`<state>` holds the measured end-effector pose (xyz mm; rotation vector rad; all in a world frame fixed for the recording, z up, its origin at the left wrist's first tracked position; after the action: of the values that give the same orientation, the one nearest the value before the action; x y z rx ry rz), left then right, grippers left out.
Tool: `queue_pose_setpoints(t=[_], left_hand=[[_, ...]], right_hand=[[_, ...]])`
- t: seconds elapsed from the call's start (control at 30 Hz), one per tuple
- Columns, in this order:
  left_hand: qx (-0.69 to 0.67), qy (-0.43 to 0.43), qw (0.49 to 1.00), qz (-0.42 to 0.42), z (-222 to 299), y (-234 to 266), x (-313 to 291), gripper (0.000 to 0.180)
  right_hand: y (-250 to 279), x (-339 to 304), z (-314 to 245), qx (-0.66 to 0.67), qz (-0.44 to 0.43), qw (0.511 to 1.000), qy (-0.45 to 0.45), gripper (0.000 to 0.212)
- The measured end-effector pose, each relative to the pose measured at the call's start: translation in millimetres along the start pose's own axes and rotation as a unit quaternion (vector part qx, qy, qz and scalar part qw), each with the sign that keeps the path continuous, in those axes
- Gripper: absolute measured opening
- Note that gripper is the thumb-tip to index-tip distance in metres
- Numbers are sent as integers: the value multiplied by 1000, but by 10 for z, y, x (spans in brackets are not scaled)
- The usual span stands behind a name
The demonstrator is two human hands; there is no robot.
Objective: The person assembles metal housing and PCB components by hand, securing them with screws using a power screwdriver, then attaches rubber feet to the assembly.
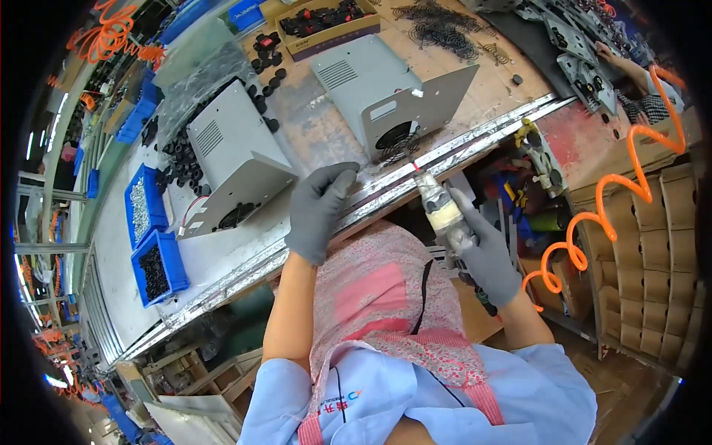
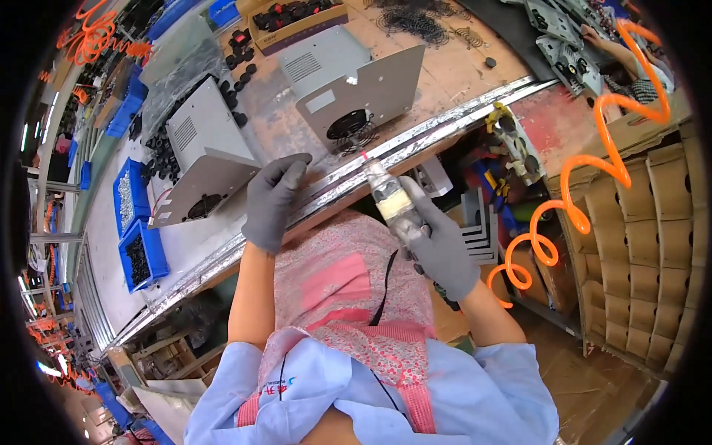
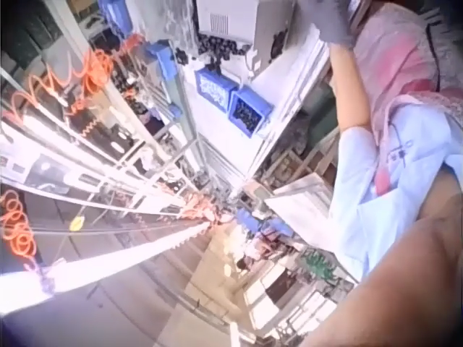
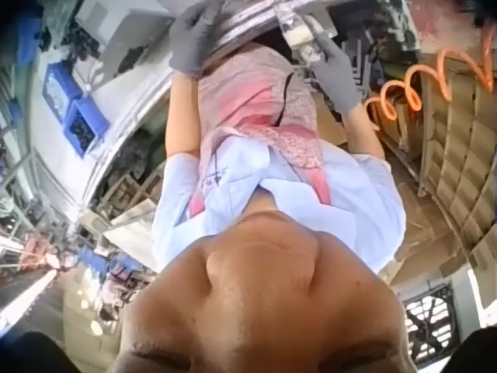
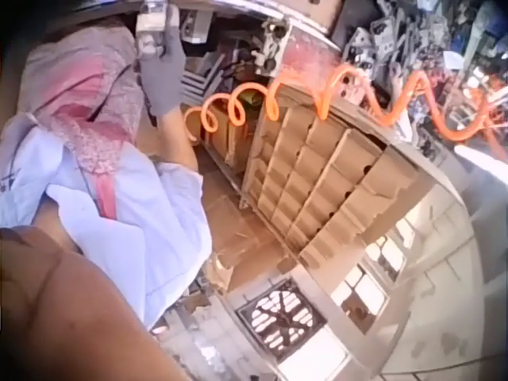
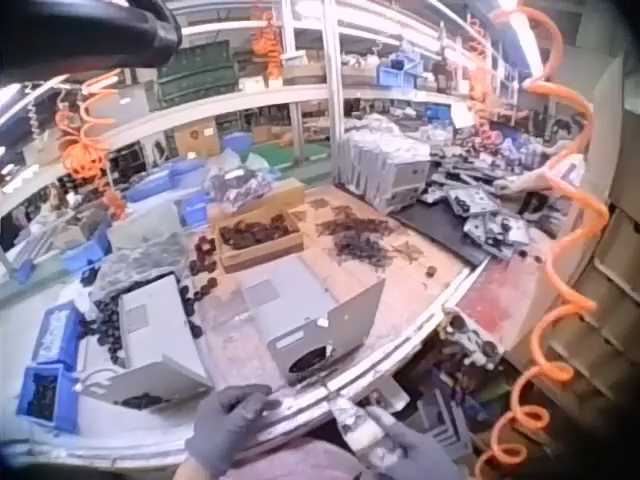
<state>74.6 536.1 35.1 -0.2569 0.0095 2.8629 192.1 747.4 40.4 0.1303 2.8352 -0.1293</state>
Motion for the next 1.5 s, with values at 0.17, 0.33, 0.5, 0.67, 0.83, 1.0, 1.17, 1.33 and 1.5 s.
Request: queue_pose_setpoints(t=[0.17, 0.33, 0.5, 0.67, 0.83, 1.0, 1.17, 1.33, 1.5], left_hand=[[188, -56, 976, 92, -41, -20, 53, 27], [363, -84, 925, 71, 120, -209, 115, 32], [381, -67, 921, 56, -31, -360, 252, 39], [366, -67, 923, 101, -52, -488, 305, 30], [360, -157, 908, 144, 23, -469, 233, 17], [357, -187, 901, 163, 114, -479, 215, 16], [355, -182, 910, 113, 27, -440, 222, 19], [100, -92, 979, 154, 133, -159, 320, 31], [199, -129, 971, 4, 561, -182, 854, 28]], right_hand=[[133, 130, 95, 28, 43, 998, 32, 56], [158, 162, 79, 65, 38, 997, -6, 55], [169, 231, 74, 50, 41, 998, -5, 56], [187, 228, 94, 58, 35, 998, -17, 56], [190, 161, 27, 30, 38, 999, -8, 58], [145, 147, -58, 14, 46, 999, 15, 59], [158, 217, -10, 54, 47, 997, 22, 59], [197, 201, -162, -2, 42, 999, 27, 58], [230, 205, -269, -28, 27, 999, 22, 57]])
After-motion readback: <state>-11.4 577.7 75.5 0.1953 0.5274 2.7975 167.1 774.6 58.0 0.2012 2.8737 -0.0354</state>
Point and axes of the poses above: each hand's wrist, its own x-axis towards the middle knuckle, its own y-axis out of the back of the hand, z = x × y, the point moved 4 cm from there along x, towards the middle knuckle, and after that the axes turned 7 degrees about x, right-handed, at the moved point
